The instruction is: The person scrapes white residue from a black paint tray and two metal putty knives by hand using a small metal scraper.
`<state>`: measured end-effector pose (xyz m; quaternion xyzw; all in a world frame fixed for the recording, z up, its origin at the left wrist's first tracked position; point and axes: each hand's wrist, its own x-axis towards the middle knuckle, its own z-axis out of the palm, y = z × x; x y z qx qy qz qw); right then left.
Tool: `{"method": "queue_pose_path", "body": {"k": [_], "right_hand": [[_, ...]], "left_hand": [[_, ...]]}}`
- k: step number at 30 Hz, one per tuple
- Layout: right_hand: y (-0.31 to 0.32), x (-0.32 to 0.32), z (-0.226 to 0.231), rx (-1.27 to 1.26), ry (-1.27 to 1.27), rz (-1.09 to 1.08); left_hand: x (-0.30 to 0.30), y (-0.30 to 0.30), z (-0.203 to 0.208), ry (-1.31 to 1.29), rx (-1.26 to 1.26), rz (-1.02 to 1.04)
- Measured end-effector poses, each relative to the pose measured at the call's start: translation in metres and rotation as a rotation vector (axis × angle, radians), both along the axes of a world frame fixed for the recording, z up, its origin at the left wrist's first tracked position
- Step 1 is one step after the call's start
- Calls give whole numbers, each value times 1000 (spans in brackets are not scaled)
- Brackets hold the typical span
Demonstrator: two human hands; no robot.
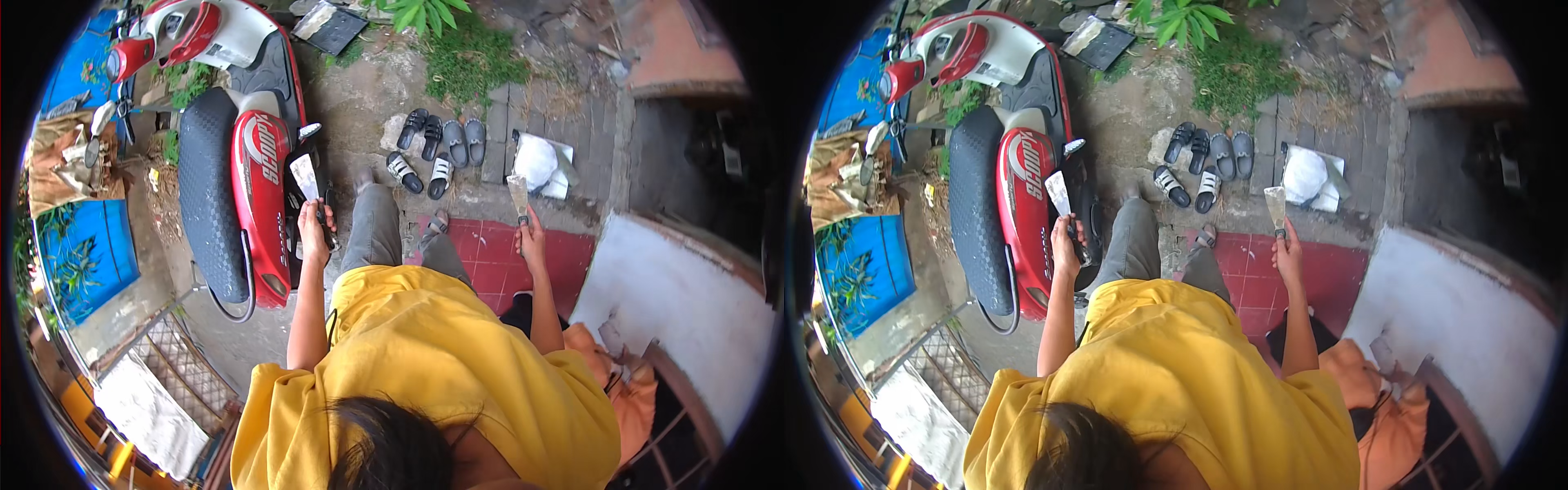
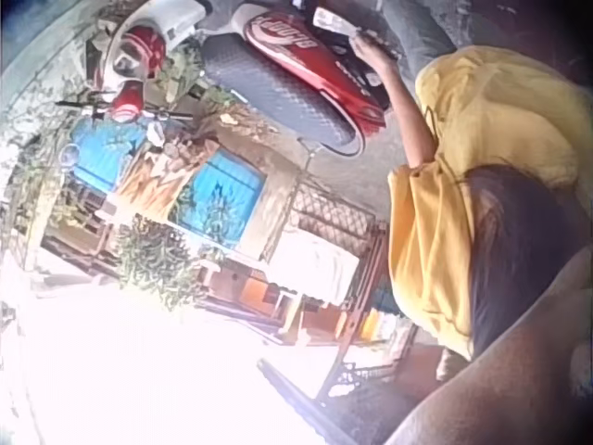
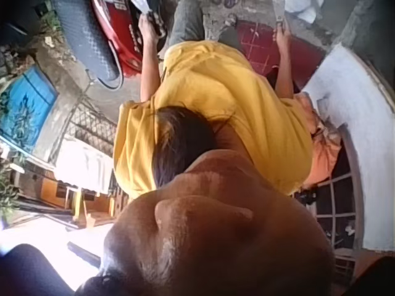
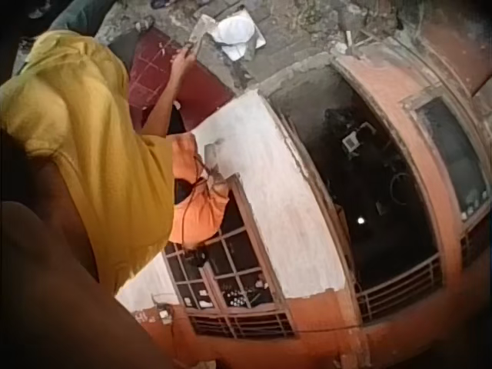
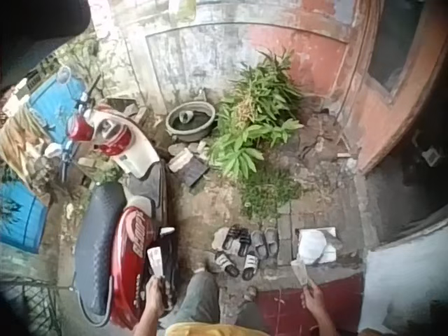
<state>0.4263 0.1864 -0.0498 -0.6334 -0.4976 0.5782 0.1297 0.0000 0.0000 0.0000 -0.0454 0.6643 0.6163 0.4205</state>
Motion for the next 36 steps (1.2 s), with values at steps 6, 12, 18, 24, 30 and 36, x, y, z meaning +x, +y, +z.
{"method": "queue_pose_path", "body": {"k": [6, 12, 18, 24, 30, 36], "right_hand": [[137, -158, -12, 8, 154, 141], [251, -336, -69, 248, -14, 484], [397, -530, -107, 444, -155, 750], [523, -712, -152, 423, -117, 1074], [620, -823, -246, 553, -261, 1350], [672, -943, -382, 738, -323, 1594]], "left_hand": [[-92, 93, -1, -21, 30, 181], [-210, 222, -84, -35, -46, 52], [-331, 360, -127, -62, -30, 23], [-422, 452, -172, -84, 44, 153], [-457, 503, -233, -43, 84, 347], [-470, 514, -355, -132, 19, 353]]}}
